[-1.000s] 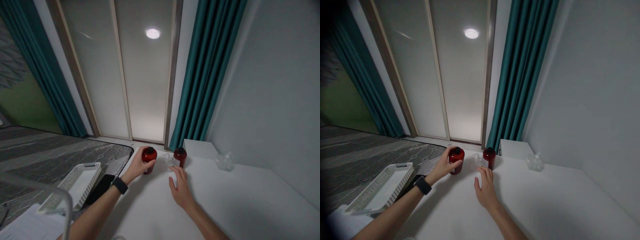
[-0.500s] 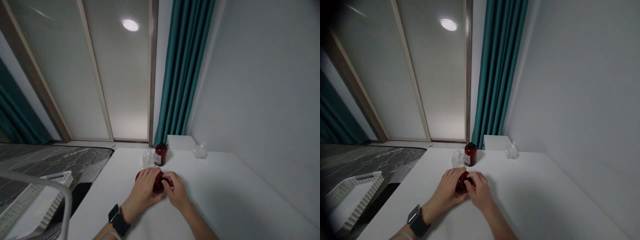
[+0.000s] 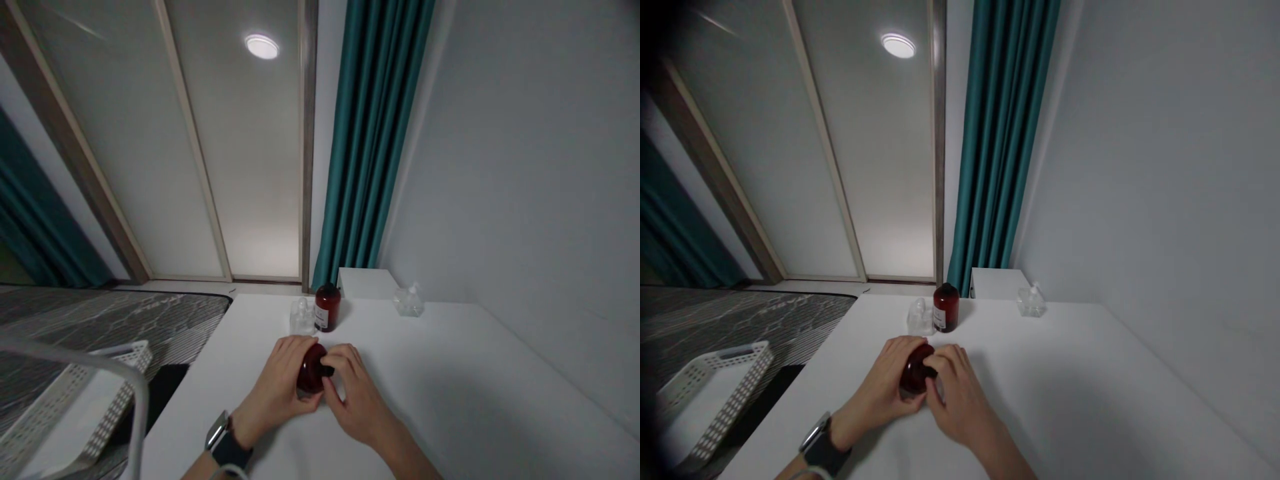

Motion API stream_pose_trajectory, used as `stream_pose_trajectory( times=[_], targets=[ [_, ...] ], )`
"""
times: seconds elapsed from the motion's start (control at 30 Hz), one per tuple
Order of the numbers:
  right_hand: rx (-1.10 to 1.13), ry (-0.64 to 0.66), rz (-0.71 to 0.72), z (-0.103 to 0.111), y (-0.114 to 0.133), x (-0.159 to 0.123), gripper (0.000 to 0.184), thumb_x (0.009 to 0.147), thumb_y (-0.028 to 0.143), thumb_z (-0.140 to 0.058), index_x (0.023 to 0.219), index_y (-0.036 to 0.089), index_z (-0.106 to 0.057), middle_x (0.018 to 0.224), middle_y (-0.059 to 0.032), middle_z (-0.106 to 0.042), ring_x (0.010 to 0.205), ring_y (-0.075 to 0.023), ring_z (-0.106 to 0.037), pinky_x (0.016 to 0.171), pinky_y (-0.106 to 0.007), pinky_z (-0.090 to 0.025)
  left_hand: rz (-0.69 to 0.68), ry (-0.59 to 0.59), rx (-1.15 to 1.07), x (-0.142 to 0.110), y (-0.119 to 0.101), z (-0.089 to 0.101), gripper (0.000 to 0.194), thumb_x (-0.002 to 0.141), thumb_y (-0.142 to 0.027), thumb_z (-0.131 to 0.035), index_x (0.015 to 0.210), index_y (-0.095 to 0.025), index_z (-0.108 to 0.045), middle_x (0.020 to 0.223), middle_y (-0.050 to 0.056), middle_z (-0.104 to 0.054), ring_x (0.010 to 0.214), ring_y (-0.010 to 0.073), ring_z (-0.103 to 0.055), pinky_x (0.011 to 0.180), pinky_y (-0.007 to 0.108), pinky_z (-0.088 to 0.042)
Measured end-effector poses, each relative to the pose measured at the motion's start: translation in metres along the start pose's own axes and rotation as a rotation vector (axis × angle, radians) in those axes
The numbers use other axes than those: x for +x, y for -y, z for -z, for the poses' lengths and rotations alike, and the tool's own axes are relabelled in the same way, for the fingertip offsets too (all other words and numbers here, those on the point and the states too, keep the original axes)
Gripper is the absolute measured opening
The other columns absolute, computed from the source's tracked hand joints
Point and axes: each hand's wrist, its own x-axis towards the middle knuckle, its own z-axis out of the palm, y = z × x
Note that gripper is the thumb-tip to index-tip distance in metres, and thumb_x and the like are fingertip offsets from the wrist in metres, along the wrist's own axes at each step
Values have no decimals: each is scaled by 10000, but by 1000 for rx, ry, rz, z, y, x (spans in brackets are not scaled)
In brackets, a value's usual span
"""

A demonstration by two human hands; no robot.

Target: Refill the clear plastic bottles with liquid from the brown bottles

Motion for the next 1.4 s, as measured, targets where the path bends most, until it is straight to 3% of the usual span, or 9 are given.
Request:
stream_pose_trajectory(
  times=[0.13,0.3,0.4,0.5,0.63,0.8,1.23,1.4],
  targets=[
    [130,-37,-36,-1,-2,-3,472,854,87,-478,1308,202,-416,1166,-119,-542,1106,-257,-534,956,-443,-491,-1,-18,49,-5,-3,-5,693,693,-217,-675,1330,-184,-406,1161,130,-656,1062,312,-622,917,450,-484],
    [72,-132,-184,-3,-16,-5,513,810,197,-659,1284,226,-467,1016,-58,-562,920,-225,-573,848,-382,-515,4,-39,124,-9,-7,-18,690,740,-239,-674,1371,-193,-400,1192,148,-660,1070,332,-622,924,477,-453],
    [93,-120,-272,-3,-27,-7,594,761,211,-714,1302,236,-469,900,0,-550,816,-190,-572,810,-342,-510,22,-80,134,-10,-5,-19,714,761,-282,-695,1396,-201,-379,1197,151,-661,1062,333,-624,909,471,-455],
    [136,-116,-289,-1,-34,-7,484,840,174,-593,1305,224,-470,805,30,-538,730,-157,-566,776,-304,-500,48,-129,132,-10,0,-17,737,767,-330,-707,1403,-190,-362,1172,159,-662,1041,335,-629,882,463,-468],
    [189,-130,-236,1,-32,-8,347,921,163,-437,1258,203,-507,797,11,-561,733,-152,-575,746,-283,-486,60,-91,135,-10,3,-16,764,762,-361,-714,1413,-195,-351,1177,152,-660,1032,336,-633,888,467,-467],
    [231,-133,-254,-7,-22,-7,291,915,260,-523,1201,210,-532,661,72,-414,581,-128,-467,582,-241,-415,5,-41,138,-10,1,-20,752,767,-330,-735,1403,-182,-363,1207,151,-651,1076,330,-611,916,458,-445],
    [343,-136,-349,-7,-32,-4,421,829,223,-635,1234,222,-522,732,50,-543,669,-140,-554,700,-275,-496,54,-66,182,-11,6,-24,695,800,-335,-731,1398,-192,-406,1258,156,-647,1104,324,-606,934,456,-427],
    [346,-59,-303,-2,-24,-2,427,843,133,-535,1259,224,-503,806,24,-572,743,-149,-583,759,-283,-504,80,-93,172,-9,8,-20,715,786,-338,-746,1393,-189,-399,1229,151,-653,1095,324,-605,926,448,-432]
  ],
)
